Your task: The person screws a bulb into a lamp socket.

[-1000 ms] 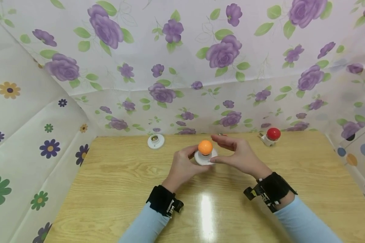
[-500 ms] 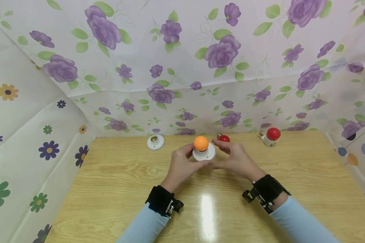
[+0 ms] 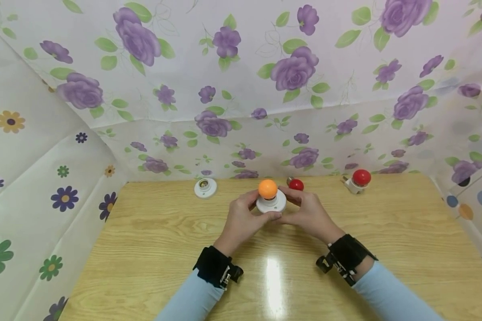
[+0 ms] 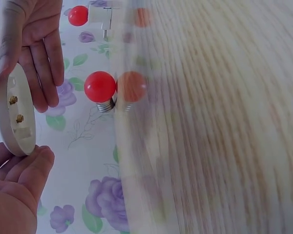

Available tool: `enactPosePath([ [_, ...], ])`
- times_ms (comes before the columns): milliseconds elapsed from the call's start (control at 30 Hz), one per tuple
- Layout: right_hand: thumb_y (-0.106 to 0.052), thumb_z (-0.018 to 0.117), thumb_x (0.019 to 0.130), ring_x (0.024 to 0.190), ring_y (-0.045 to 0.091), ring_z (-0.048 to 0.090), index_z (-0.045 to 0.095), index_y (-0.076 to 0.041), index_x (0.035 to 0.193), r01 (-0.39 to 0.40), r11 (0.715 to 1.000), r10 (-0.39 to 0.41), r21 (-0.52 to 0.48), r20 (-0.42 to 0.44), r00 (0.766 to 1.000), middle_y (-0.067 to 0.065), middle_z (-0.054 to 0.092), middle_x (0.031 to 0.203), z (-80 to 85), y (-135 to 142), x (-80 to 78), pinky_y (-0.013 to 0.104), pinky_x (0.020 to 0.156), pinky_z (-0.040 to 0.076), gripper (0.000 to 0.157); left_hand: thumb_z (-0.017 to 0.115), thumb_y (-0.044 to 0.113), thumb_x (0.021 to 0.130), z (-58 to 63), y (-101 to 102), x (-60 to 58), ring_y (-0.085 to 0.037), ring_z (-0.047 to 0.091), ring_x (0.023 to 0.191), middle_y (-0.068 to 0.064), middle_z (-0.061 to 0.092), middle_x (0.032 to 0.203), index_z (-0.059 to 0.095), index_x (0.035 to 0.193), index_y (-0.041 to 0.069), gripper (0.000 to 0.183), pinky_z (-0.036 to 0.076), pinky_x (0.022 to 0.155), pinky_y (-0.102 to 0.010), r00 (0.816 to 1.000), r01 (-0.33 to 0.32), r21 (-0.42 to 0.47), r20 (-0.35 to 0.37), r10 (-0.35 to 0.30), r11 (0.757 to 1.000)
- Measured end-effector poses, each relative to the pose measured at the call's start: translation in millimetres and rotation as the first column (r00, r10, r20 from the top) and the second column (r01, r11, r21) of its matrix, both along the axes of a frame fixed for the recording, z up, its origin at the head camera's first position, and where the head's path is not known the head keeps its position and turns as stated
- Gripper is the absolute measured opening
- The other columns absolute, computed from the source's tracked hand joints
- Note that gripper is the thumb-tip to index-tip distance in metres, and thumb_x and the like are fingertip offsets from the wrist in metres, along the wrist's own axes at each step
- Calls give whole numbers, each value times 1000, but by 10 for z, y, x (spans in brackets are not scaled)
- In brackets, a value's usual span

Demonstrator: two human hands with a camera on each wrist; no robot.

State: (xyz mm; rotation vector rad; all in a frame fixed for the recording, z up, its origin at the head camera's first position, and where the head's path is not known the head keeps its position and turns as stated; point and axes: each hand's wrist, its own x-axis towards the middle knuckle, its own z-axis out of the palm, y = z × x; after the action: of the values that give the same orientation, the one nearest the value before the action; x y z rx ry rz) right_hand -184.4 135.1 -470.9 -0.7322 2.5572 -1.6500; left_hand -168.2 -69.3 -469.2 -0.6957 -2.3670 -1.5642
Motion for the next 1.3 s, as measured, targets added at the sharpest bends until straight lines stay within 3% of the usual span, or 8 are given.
enactPosePath([
  [333,-38,82,66,113,11,51,54,-18,128,20,999,-20,-42,15,1000,-7,54,126,1,-13,28,33,92,41,71,78,36,72,4,-6,21,-5,49,113,14,54,121,53,126,30,59,42,90,-29,1000,22,-18,14,-22,1000],
  [633,-31,84,65,111,16,53,53,-14,130,35,995,-27,-96,79,996,0,54,126,-52,51,24,43,91,42,74,76,38,75,9,-3,9,-5,47,117,13,50,129,48,134,30,66,43,90,-32,999,46,-21,31,-45,999],
  [800,-32,83,67,111,16,53,51,-14,132,68,990,-59,-121,77,995,1,55,125,-76,133,-16,42,90,43,75,69,50,79,10,-32,-3,-6,42,121,6,45,137,46,137,20,70,42,91,-32,998,-44,-87,45,48,995],
  [1000,-31,82,68,112,13,53,54,-21,129,171,971,-176,-168,-14,984,-4,55,126,-147,328,-119,33,92,42,67,60,59,82,-3,-122,-20,-10,38,124,-1,43,138,46,137,16,72,35,97,-29,974,-181,-191,102,203,965],
  [1167,-29,83,66,111,11,53,55,-23,128,312,935,-325,-168,-57,944,-6,55,126,-244,508,-214,30,91,42,68,58,60,83,-35,-197,-22,-11,35,127,-3,42,139,45,137,15,72,31,99,-28,961,-196,-209,152,229,958],
  [1300,-28,84,65,113,13,52,53,-16,130,400,907,-411,-132,-75,908,-2,54,127,-325,638,-277,33,91,42,72,57,61,83,-68,-233,-21,-13,34,128,-2,42,139,45,138,15,73,31,100,-29,954,-201,-223,177,242,954],
])
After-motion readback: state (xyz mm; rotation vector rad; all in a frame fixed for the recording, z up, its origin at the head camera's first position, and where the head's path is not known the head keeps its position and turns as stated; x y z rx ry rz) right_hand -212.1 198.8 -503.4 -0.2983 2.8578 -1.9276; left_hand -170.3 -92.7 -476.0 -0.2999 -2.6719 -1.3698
